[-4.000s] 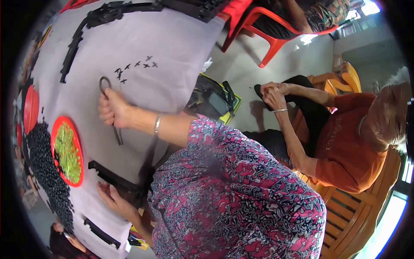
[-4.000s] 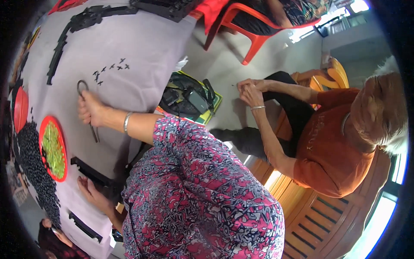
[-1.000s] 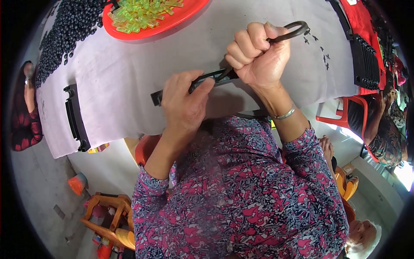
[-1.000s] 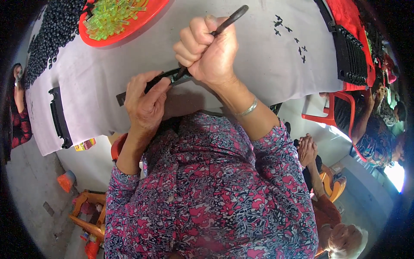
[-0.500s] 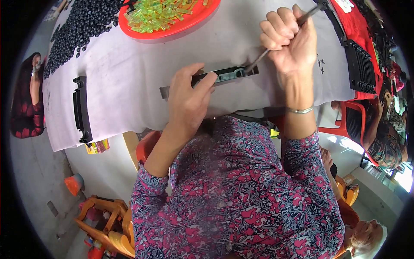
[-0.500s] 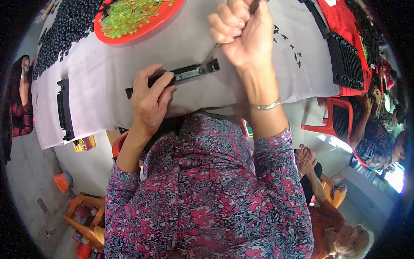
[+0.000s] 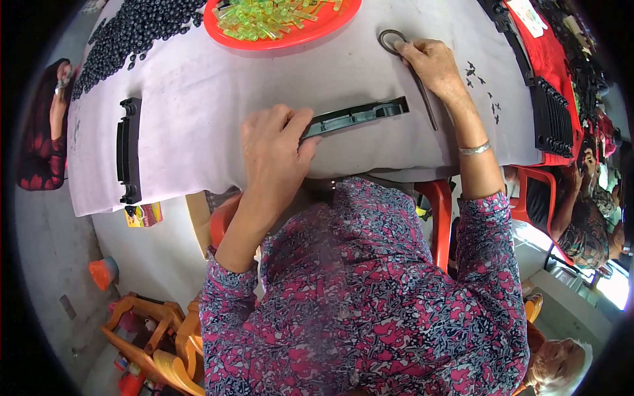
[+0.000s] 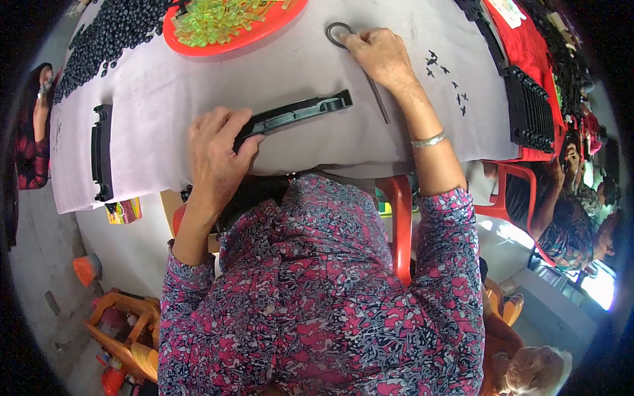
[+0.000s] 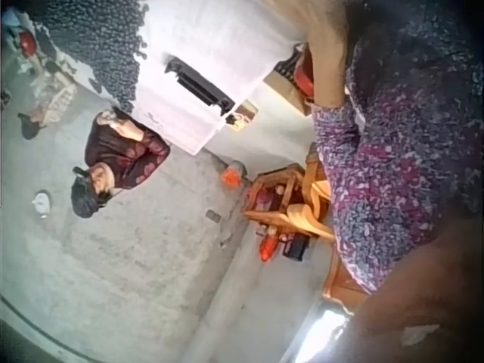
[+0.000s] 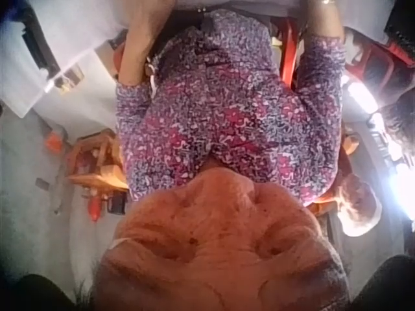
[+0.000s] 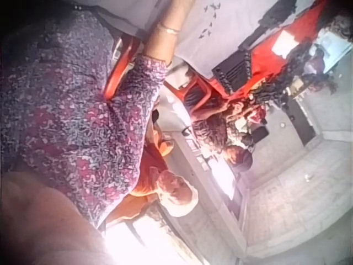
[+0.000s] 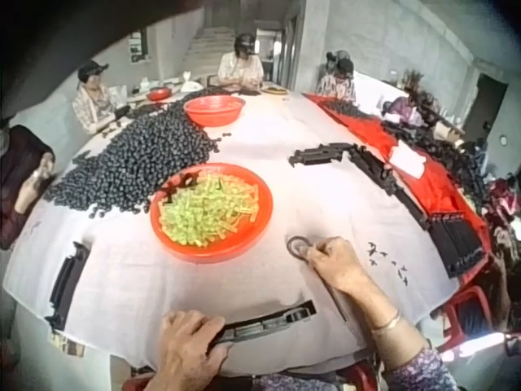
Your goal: The person assembles levels by inserting green vials into plastic casings by hand and pressing them into place with a metal tool.
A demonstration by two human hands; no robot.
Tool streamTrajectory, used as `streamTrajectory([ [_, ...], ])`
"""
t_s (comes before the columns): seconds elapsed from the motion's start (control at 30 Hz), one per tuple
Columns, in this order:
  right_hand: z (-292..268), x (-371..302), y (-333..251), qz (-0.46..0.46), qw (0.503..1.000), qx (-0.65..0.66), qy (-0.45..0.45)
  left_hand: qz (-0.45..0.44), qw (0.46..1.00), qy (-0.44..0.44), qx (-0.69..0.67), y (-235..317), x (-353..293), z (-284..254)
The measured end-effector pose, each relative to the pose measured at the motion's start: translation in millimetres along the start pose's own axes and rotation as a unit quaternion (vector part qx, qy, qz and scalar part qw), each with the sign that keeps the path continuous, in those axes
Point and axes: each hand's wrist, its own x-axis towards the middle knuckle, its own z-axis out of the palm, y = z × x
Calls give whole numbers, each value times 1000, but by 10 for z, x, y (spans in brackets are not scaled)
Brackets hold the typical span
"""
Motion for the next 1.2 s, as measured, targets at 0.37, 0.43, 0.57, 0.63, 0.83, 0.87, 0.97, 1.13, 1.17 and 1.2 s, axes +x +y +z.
streamTrajectory([
  [0.37,315,-992,-389,-127,966,224,38,-5,999,9,-37,15,-23,10],
  [0.43,325,-1127,-569,-211,975,64,38,1,999,13,-53,-10,-36,14],
  [0.57,297,-1252,-714,-187,977,46,89,4,998,27,-62,-24,-54,19],
  [0.63,311,-1259,-674,-171,982,48,56,-5,996,12,-83,-24,-51,15],
  [0.83,398,-1260,-599,-185,982,27,28,15,996,20,-82,25,-2,71],
  [0.87,410,-1276,-638,-164,984,67,1,4,997,19,-74,13,-33,51],
  [0.97,512,-1299,-520,-167,978,125,20,-30,996,2,-81,-33,-141,133],
  [1.13,643,-1341,-510,-166,970,170,44,-41,993,-35,-103,-33,-163,88],
  [1.17,623,-1349,-499,-139,973,185,20,-48,993,-38,-103,-15,-162,111],
  [1.2,618,-1337,-516,-116,972,204,-8,-59,993,-38,-97,-20,-150,98],
])
